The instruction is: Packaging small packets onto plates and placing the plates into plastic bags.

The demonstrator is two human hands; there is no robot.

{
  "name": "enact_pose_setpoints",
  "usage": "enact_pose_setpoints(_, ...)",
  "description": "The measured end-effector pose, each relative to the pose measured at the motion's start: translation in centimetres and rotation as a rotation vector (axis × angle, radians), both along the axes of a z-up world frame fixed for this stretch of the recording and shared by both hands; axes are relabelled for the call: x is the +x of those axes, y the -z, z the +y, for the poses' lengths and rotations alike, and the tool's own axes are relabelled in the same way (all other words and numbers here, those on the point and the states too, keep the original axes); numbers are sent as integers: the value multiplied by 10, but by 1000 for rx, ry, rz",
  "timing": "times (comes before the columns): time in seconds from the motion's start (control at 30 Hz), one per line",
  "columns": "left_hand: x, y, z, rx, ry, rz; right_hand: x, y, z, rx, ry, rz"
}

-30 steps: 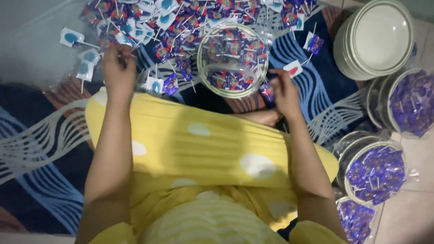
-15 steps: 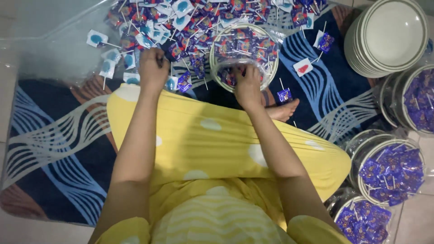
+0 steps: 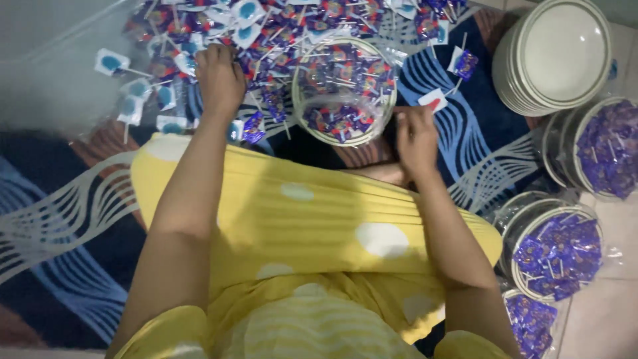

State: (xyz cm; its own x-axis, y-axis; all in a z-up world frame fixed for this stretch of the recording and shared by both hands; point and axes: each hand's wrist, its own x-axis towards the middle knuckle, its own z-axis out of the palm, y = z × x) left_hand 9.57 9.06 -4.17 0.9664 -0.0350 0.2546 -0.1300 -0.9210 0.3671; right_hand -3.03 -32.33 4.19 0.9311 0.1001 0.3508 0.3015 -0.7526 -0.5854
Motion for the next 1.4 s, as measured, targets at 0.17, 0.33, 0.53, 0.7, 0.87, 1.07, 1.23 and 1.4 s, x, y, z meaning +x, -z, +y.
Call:
enact_pose_setpoints(0.17, 22, 7, -28, 72, 96, -95, 27, 60, -96, -39, 239, -12)
enact_pose_setpoints(0.33, 53, 13, -36, 127, -21, -32, 48, 103, -122, -9, 372, -17)
enact_pose_setpoints(0.53, 68, 24, -14, 306, -45, -7, 87, 98, -117, -131, 347, -85)
enact_pose_setpoints(0.7, 55, -5, -1, 17, -55, 57, 130, 121, -137, -321, 439, 183)
enact_pose_setpoints(0.87, 28, -13, 19, -392, -136, 129, 148, 138, -158, -689, 599, 68)
enact_pose_setpoints(1.07, -6, -49, 15, -863, -255, 410, 110, 106, -156, -774, 487, -95)
enact_pose_setpoints(1.23, -48, -110, -32, -1198, -257, 589, 53, 69, -122, -279, 413, -205)
enact_pose_setpoints(1.4, -62, -8, -75, -1309, 3, 324, 31, 52, -104, 81, 497, -300)
